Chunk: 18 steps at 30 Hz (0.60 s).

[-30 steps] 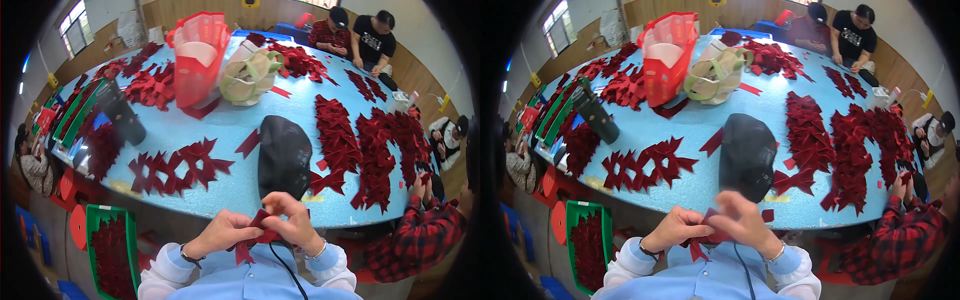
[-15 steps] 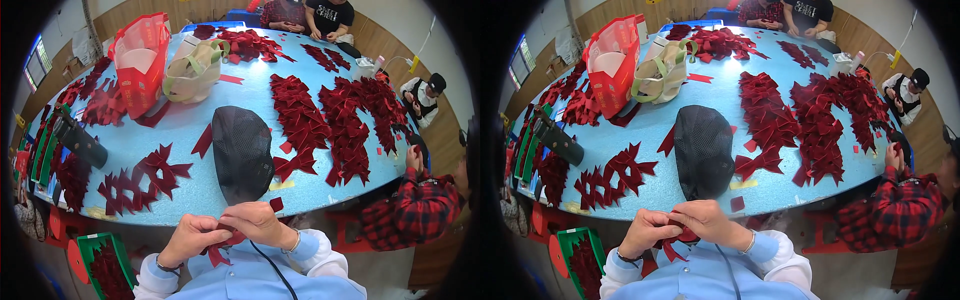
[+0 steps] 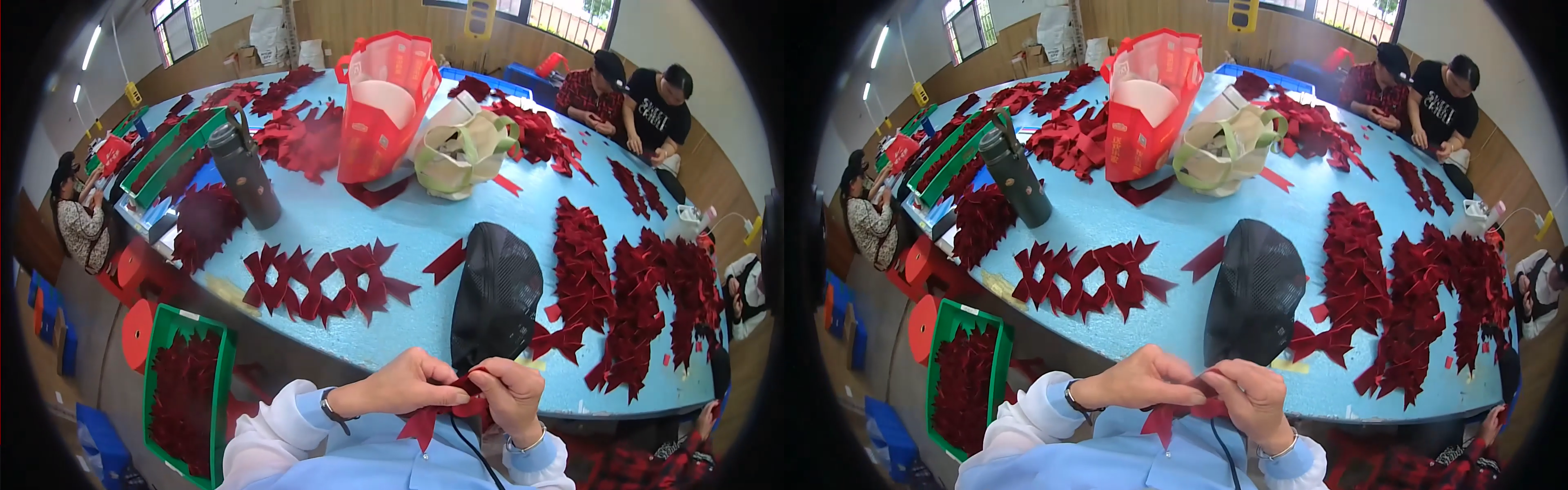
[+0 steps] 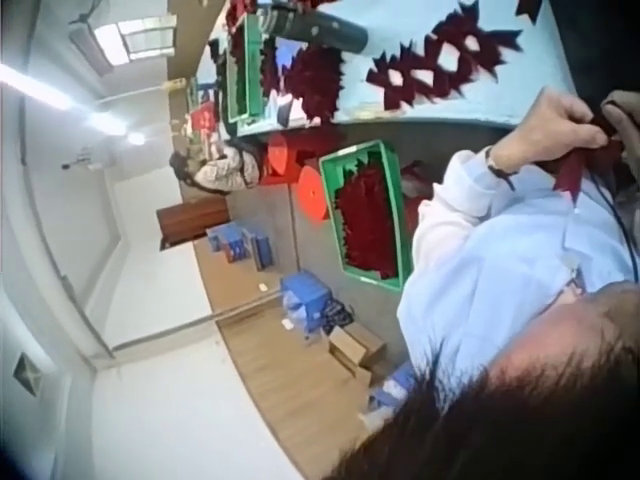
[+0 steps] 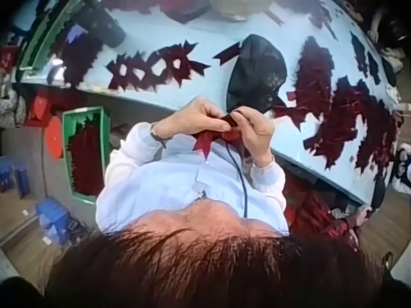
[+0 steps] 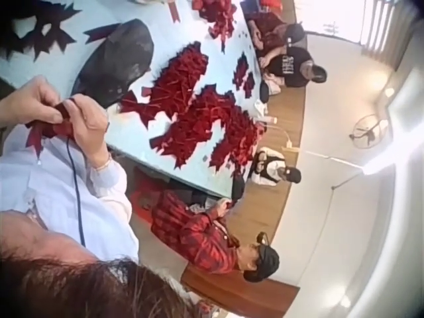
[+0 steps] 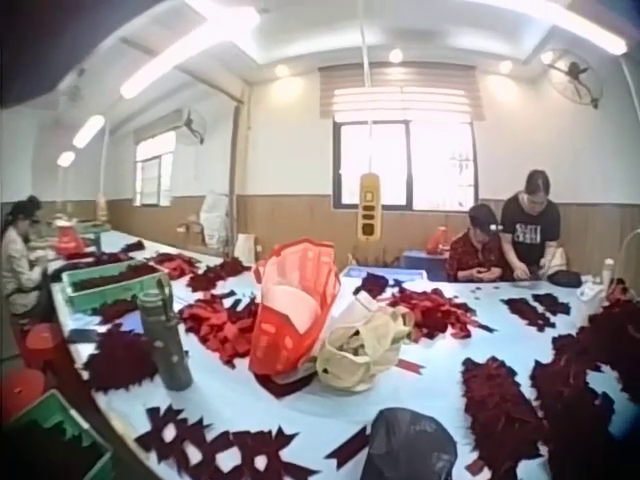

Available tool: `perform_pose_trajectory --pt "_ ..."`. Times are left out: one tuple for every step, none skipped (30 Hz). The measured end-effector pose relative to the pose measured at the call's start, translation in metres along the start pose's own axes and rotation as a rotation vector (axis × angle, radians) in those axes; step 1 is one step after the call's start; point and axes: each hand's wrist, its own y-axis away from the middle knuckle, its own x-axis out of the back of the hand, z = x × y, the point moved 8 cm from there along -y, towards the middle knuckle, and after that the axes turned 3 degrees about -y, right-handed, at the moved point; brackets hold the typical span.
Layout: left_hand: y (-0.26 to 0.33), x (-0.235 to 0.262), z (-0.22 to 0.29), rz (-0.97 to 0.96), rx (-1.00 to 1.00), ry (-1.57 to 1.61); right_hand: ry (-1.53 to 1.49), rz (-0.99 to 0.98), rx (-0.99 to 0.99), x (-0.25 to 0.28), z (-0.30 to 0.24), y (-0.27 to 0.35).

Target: Assembling red fabric strips into decorative ribbon bows at a workshop table.

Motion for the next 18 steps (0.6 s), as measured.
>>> perform_pose_trajectory --pt "0.002 0.003 0.003 -0.002 -0.016 -0.006 0.031 -0.035 0.035 -0.004 -0.007 -0.003" --pt "0.004 0.004 0.004 -0.018 -0.009 -0.007 0.063 -0.068 0.069 -0.008 -0.013 -0.005" --pt "0.006 0.006 0.005 -0.034 -0.003 -0.009 0.097 -0.100 0.103 -0.011 -0.019 -0.009" --pt "0.009 0.008 0.005 -0.052 0.008 -0.009 0.106 -0.096 0.112 -0.013 -0.025 -0.011" --pt "0.011 0.010 0.008 -0.057 -0.004 -0.013 0.112 -0.111 0.122 -0.016 -0.030 -0.014" --pt "0.012 0.014 0.014 -0.046 -0.040 -0.010 0.117 -0.125 0.131 -0.019 -0.035 -0.018" --pt "0.013 0.018 0.020 -0.035 -0.076 -0.005 0.122 -0.141 0.140 -0.022 -0.039 -0.023" --pt "0.014 0.024 0.026 -0.023 -0.111 -0.001 0.131 -0.138 0.150 -0.023 -0.041 -0.028" --pt "0.014 0.028 0.031 -0.030 -0.124 -0.005 0.140 -0.159 0.175 -0.026 -0.045 -0.034" --pt "0.013 0.032 0.036 -0.045 -0.122 -0.007 0.147 -0.181 0.201 -0.029 -0.048 -0.040" --pt "0.012 0.037 0.040 -0.059 -0.120 -0.010 0.155 -0.203 0.226 -0.032 -0.051 -0.046" --pt "0.011 0.043 0.044 -0.072 -0.118 -0.014 0.165 -0.199 0.235 -0.033 -0.053 -0.054" --pt "0.009 0.049 0.049 -0.077 -0.130 -0.018 0.183 -0.223 0.264 -0.035 -0.056 -0.060" --pt "0.008 0.054 0.050 -0.079 -0.130 -0.034 0.197 -0.249 0.290 -0.038 -0.059 -0.067" --pt "0.005 0.061 0.052 -0.082 -0.129 -0.048 0.212 -0.275 0.316 -0.041 -0.061 -0.075" --pt "0.002 0.068 0.056 -0.084 -0.128 -0.063 0.218 -0.274 0.321 -0.043 -0.064 -0.084" --pt "-0.001 0.076 0.061 -0.085 -0.135 -0.064 0.222 -0.284 0.325 -0.045 -0.067 -0.094" --pt "-0.005 0.083 0.066 -0.092 -0.130 -0.051 0.226 -0.295 0.329 -0.047 -0.070 -0.103"
